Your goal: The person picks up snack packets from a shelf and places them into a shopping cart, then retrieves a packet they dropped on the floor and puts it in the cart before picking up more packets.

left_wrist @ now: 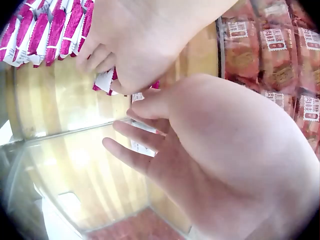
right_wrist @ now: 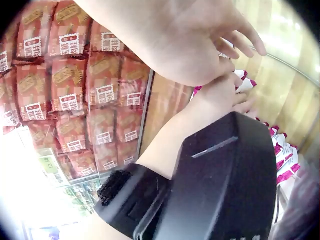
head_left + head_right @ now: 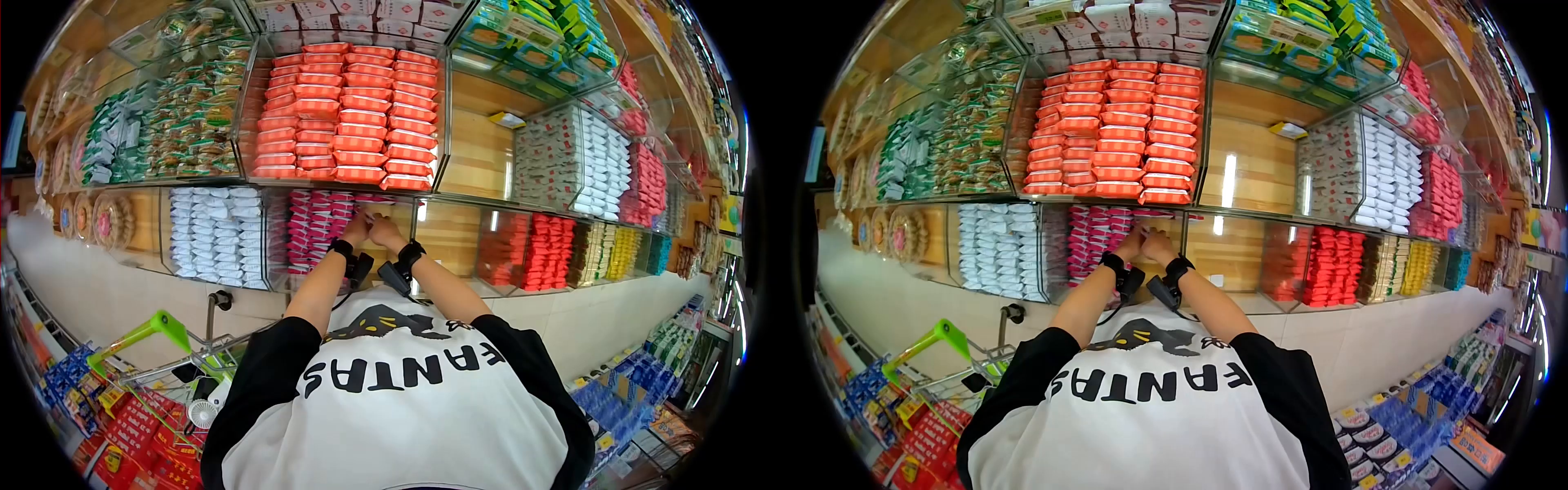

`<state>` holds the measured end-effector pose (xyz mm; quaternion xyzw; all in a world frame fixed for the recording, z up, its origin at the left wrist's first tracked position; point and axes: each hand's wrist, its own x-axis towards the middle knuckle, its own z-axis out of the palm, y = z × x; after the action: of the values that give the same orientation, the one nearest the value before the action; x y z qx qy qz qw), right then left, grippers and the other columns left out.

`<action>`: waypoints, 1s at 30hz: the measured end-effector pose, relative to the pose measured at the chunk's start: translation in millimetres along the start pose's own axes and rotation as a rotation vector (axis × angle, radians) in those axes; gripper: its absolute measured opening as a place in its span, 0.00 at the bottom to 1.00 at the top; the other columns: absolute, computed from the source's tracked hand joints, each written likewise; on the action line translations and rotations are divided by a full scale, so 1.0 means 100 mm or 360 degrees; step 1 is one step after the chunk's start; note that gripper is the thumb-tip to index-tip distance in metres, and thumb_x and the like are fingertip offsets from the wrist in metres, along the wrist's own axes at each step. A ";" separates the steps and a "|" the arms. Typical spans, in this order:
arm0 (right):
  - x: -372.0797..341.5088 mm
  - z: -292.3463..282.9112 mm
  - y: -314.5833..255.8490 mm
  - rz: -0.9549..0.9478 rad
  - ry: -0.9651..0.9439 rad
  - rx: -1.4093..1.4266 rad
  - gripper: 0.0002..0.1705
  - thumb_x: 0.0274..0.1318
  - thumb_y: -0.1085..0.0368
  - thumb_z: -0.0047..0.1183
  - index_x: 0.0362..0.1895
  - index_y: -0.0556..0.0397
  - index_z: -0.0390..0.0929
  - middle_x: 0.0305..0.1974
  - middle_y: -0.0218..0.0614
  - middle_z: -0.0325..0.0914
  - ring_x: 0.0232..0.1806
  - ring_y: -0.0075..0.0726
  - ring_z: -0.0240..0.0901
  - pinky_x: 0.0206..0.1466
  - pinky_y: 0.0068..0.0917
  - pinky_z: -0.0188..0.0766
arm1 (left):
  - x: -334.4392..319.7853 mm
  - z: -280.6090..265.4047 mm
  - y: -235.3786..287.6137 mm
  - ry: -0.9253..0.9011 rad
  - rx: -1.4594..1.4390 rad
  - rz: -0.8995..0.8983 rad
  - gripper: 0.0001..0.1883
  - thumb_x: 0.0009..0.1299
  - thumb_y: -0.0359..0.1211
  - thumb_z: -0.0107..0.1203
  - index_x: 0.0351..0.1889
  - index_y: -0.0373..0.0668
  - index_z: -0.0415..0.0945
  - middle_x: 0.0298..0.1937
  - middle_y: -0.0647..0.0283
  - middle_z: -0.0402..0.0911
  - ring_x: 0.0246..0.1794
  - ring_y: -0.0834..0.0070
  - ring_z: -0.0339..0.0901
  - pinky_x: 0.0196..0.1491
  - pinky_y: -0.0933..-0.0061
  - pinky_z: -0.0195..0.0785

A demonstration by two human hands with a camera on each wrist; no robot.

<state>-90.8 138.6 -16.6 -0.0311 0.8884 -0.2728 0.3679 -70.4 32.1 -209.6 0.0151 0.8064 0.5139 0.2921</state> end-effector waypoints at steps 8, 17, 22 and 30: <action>0.04 0.01 0.02 0.0031 -0.0093 -0.0153 0.23 0.47 0.60 0.39 0.46 0.64 0.62 0.45 0.54 0.63 0.45 0.59 0.62 0.46 0.38 0.63 | -0.48 -0.42 1.00 -0.0261 0.0544 0.0126 0.25 0.50 0.38 0.56 0.47 0.42 0.64 0.34 0.55 0.76 0.33 0.62 0.74 0.36 0.70 0.67; 0.22 0.15 0.14 -0.0140 0.0019 -0.0123 0.23 0.43 0.60 0.45 0.42 0.62 0.64 0.41 0.56 0.66 0.46 0.56 0.62 0.45 0.39 0.64 | -0.70 -0.74 1.51 -0.0344 0.0336 -0.0276 0.15 0.54 0.33 0.48 0.42 0.43 0.70 0.35 0.51 0.75 0.34 0.58 0.74 0.34 0.68 0.67; 0.05 0.05 -0.01 -0.0286 0.0296 0.0264 0.25 0.42 0.59 0.47 0.47 0.57 0.62 0.46 0.50 0.63 0.42 0.58 0.63 0.44 0.42 0.62 | -0.77 -1.02 1.67 -0.0085 0.0330 0.0134 0.16 0.58 0.33 0.44 0.45 0.40 0.68 0.30 0.57 0.75 0.30 0.70 0.74 0.31 0.73 0.67; -0.50 -0.32 -0.37 -0.0785 0.1135 0.0342 0.32 0.32 0.69 0.55 0.48 0.55 0.59 0.43 0.49 0.64 0.44 0.55 0.60 0.47 0.39 0.60 | -1.13 -1.39 2.58 0.0078 -0.0341 -0.0084 0.16 0.62 0.33 0.40 0.47 0.38 0.68 0.25 0.56 0.76 0.20 0.73 0.75 0.23 0.76 0.69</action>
<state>-81.4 135.1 52.1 -0.1077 0.8924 -0.4367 -0.0363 -115.7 2.5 99.8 -0.0501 0.7539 0.5895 0.2858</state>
